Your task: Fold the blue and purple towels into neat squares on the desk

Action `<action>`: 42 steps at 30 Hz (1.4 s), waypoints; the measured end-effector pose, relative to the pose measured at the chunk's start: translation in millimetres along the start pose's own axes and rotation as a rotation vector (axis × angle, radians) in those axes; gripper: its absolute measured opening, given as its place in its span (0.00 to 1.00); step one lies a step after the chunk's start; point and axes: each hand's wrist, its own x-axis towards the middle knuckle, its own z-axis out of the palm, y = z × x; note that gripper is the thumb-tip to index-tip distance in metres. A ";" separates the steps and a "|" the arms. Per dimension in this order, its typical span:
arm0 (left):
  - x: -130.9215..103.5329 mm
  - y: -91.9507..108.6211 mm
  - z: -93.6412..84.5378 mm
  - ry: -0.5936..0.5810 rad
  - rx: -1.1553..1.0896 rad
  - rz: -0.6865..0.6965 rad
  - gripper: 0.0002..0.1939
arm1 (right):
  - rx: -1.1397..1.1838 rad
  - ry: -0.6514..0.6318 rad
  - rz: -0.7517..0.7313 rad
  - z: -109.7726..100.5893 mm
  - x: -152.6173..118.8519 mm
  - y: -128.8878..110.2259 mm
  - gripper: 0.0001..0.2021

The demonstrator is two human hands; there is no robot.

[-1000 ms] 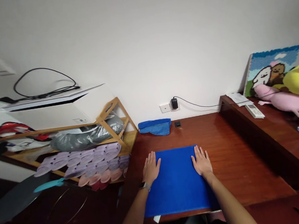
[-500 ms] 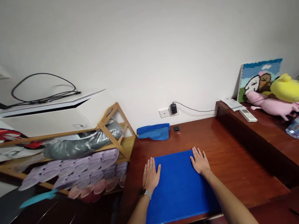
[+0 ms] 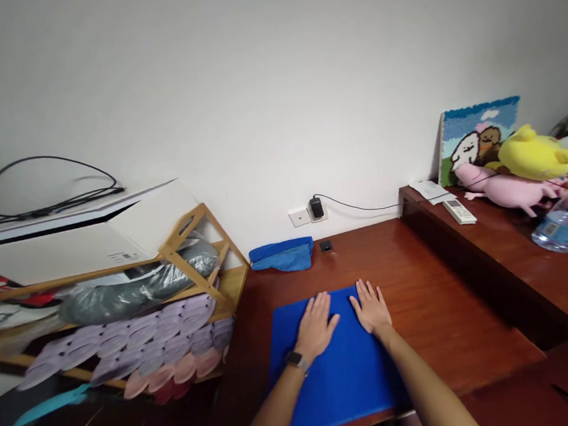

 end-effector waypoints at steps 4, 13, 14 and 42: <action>48.3 61.0 22.9 -0.077 -0.112 0.093 0.37 | -0.084 -0.054 -0.056 3.0 -0.8 5.2 0.30; 13.5 6.9 19.5 -0.068 -0.088 -0.111 0.38 | -0.040 0.012 -0.001 15.6 0.1 8.0 0.35; 1.1 -12.5 13.5 -0.065 -0.054 -0.177 0.38 | -0.027 0.017 0.005 15.9 -0.1 7.7 0.36; -66.9 -93.8 -27.9 0.149 0.085 -0.397 0.33 | -0.077 -0.031 0.015 2.9 -67.3 9.1 0.35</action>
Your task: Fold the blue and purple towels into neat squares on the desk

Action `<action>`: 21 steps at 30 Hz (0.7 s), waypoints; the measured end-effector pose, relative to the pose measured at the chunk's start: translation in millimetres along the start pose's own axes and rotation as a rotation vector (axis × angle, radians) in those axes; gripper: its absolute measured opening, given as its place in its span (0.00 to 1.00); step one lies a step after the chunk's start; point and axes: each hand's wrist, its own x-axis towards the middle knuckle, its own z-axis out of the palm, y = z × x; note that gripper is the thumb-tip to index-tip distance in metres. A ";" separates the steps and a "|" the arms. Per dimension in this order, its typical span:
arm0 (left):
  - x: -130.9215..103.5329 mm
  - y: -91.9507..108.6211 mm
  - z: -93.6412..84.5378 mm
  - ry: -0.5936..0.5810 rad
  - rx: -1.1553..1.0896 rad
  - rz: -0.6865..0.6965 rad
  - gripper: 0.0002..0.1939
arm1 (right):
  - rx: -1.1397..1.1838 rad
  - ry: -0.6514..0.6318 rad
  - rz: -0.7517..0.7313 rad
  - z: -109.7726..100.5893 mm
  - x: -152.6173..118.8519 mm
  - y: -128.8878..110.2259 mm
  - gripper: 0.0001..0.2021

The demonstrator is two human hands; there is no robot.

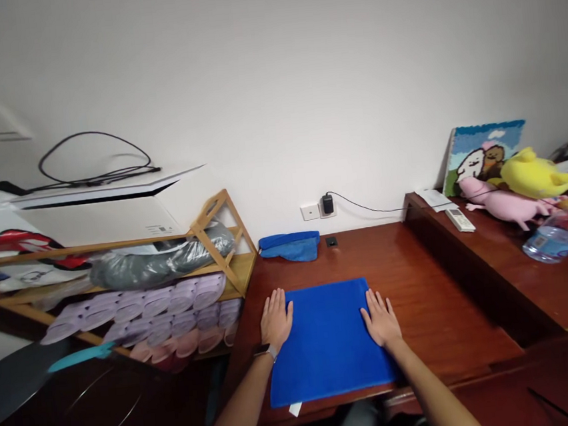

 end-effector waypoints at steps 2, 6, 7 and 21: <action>-0.7 14.7 -7.9 -0.004 -0.010 0.079 0.33 | 0.013 0.032 -0.013 -2.5 -0.4 -1.5 0.36; -4.7 79.7 -10.4 -0.010 -0.084 0.228 0.33 | 0.032 0.053 -0.059 -5.5 -1.3 -1.6 0.35; -6.5 101.6 -7.3 -0.020 -0.115 0.266 0.33 | 0.034 0.040 -0.060 -5.7 -1.2 -1.3 0.35; -55.6 107.5 19.4 -0.255 -0.135 0.175 0.37 | 0.021 0.021 -0.062 8.4 -0.4 7.4 0.36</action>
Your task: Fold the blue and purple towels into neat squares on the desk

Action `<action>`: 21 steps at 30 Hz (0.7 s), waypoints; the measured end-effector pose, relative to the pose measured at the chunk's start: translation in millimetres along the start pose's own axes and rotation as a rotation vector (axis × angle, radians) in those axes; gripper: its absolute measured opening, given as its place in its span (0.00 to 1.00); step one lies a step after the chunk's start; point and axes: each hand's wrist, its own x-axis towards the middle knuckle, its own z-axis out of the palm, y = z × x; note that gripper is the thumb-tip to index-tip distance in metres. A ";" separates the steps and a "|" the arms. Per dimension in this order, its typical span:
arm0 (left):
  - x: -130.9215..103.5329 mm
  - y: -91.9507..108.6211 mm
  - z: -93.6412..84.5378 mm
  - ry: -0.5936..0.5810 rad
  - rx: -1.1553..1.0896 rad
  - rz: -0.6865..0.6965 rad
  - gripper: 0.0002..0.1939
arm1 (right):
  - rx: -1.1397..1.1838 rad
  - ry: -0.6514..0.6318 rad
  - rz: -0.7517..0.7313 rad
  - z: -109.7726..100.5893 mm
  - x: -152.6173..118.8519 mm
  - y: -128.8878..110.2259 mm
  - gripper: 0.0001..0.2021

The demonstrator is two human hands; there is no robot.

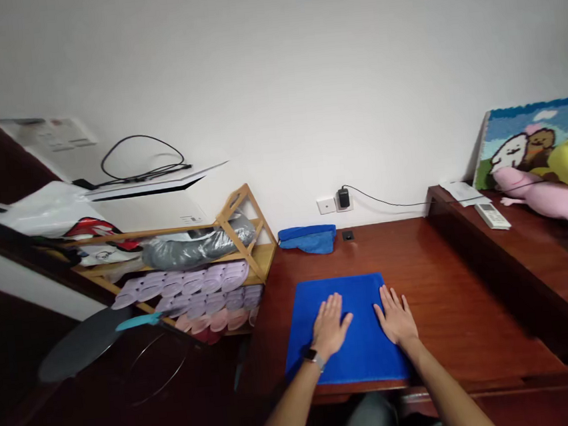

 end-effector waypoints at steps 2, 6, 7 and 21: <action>-22.5 -46.0 -14.6 0.033 0.063 -0.131 0.38 | 0.018 0.014 -0.010 2.7 0.3 1.4 0.36; -52.0 -95.3 -27.6 0.110 0.091 -0.252 0.39 | 0.023 -0.001 0.004 -0.4 2.6 1.1 0.36; -54.6 -97.6 -27.6 0.119 0.090 -0.255 0.39 | 0.022 -0.017 0.011 -3.0 2.7 -0.2 0.36; -48.5 -105.7 -11.9 0.214 0.109 -0.211 0.40 | 0.003 0.011 0.087 2.2 -42.3 -20.1 0.37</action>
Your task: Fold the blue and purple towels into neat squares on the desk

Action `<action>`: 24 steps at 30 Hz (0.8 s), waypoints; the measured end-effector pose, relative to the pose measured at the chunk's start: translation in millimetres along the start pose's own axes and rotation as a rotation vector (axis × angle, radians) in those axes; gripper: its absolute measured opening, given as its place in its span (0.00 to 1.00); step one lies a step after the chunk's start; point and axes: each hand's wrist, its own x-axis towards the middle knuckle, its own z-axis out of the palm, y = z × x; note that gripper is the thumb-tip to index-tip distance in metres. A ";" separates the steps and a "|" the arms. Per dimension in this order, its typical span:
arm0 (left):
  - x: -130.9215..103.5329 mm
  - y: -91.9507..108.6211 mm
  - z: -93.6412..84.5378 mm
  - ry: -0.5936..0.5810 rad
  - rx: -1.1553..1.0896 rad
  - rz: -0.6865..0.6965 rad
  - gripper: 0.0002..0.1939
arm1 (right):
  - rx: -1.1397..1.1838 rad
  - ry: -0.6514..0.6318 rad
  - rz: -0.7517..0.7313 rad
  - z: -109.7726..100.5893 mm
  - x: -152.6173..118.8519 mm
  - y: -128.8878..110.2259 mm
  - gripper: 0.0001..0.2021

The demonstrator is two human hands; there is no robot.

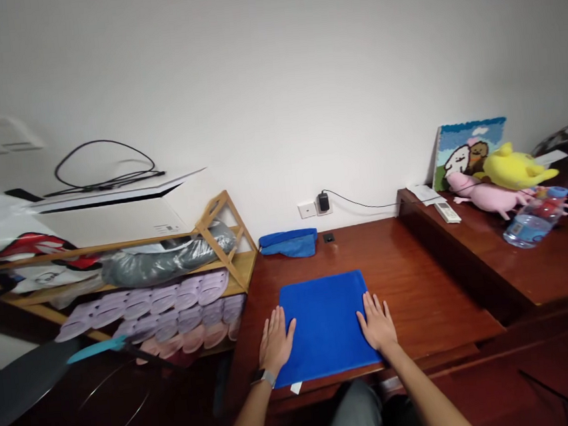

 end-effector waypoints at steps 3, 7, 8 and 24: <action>2.6 -1.1 -4.8 0.014 0.016 0.017 0.39 | 0.015 0.000 -0.004 -6.7 -0.2 -2.7 0.37; 7.7 37.3 -13.3 0.064 -0.008 0.155 0.35 | 0.033 0.002 -0.002 -12.0 -0.6 -5.0 0.37; 7.9 57.9 -14.0 0.058 -0.029 0.203 0.35 | 0.033 -0.003 -0.003 -12.0 -1.0 -4.7 0.37; -26.6 47.9 -14.3 -0.106 -0.053 0.096 0.38 | -0.007 0.036 -0.020 8.8 -1.7 4.1 0.38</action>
